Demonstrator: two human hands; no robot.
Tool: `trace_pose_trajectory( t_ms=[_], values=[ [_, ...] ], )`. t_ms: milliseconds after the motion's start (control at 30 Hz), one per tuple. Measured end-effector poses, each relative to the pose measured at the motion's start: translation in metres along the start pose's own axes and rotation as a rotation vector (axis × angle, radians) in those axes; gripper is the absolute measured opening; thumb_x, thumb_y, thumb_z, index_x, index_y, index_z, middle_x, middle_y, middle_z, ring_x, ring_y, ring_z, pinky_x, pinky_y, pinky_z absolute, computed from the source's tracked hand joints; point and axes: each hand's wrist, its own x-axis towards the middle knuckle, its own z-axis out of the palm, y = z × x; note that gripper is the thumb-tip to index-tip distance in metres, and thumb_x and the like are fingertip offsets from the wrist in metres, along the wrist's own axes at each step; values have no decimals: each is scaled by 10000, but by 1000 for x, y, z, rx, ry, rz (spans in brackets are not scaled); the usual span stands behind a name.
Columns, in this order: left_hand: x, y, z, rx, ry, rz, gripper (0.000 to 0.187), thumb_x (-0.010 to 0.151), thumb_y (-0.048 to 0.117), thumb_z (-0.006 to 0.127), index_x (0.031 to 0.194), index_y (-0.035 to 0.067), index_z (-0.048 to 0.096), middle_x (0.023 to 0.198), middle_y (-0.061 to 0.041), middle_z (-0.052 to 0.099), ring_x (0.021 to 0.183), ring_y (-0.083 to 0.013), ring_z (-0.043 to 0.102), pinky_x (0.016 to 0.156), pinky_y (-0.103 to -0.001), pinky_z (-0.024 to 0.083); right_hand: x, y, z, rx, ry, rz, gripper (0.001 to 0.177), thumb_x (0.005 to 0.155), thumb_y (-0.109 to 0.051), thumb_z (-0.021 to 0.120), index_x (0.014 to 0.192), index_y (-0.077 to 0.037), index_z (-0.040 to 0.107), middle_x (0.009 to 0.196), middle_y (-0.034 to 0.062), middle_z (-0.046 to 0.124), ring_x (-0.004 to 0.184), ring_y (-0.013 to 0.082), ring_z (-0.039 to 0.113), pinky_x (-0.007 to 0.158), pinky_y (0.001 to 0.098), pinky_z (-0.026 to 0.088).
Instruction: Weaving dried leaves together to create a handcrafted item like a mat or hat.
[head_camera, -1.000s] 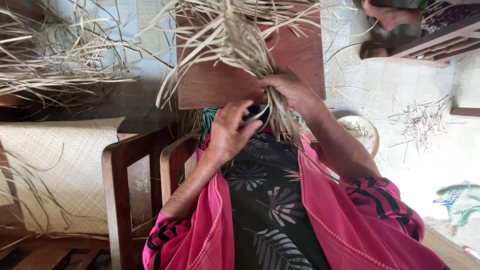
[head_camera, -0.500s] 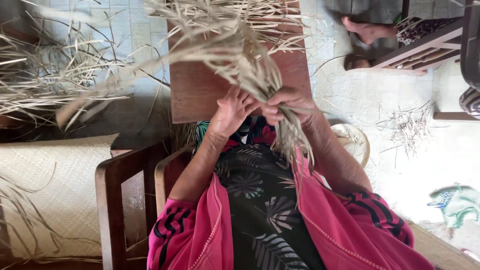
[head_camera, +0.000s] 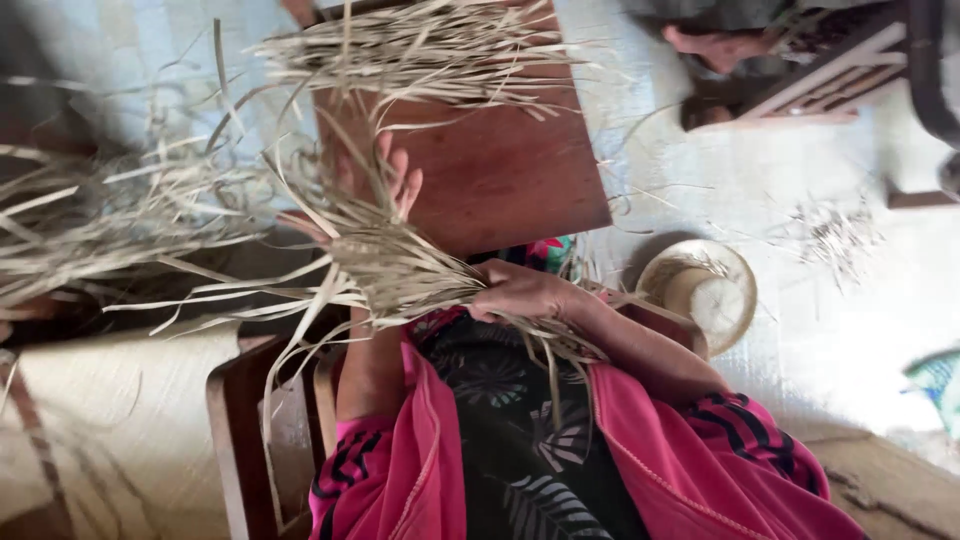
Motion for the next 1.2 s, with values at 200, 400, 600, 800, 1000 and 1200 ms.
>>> trace_pose_trajectory(
  t_ms=[200,400,600,800,1000,1200],
  values=[
    [37,4,30,-365,238,149,1306,737,804,787,1714,130,241,1718,-276,276,1396,-439,552,1245,-575,409,-1,48,18,-970,413,-114,459,803,-177,588,1258,-133,547,968,174,730,885,451,687,717,558,503],
    [47,14,36,-266,337,241,1142,820,812,723,1684,170,344,1728,-306,287,1219,-424,687,1080,-556,563,-4,28,31,-1247,674,-244,335,946,-290,568,1234,-119,570,812,98,633,632,367,671,466,523,495],
    [42,69,-1,-39,436,188,1172,755,754,764,1702,301,244,1716,-259,353,1179,-357,703,996,-485,633,-4,38,16,-867,572,-143,521,952,-288,534,1428,-78,518,1311,190,688,1122,415,675,874,486,508],
    [21,85,-79,1151,957,-86,849,1001,540,780,1562,115,304,1575,-256,446,1466,-429,437,1214,-562,406,17,-2,-2,169,650,393,346,636,-11,529,916,12,732,509,104,523,367,154,440,332,308,398],
    [-78,44,-53,2118,1360,-409,584,953,234,840,1386,67,484,1342,-213,453,1266,-469,541,1112,-534,480,52,97,-51,365,504,382,246,882,-240,645,752,-32,643,608,152,608,541,227,667,174,228,279],
    [-67,-36,50,1961,1163,64,98,838,48,815,814,90,729,708,-106,716,641,-247,722,550,-307,597,43,52,-28,668,470,259,158,850,-107,630,713,-28,620,634,55,543,579,152,590,468,305,494]
  ],
)
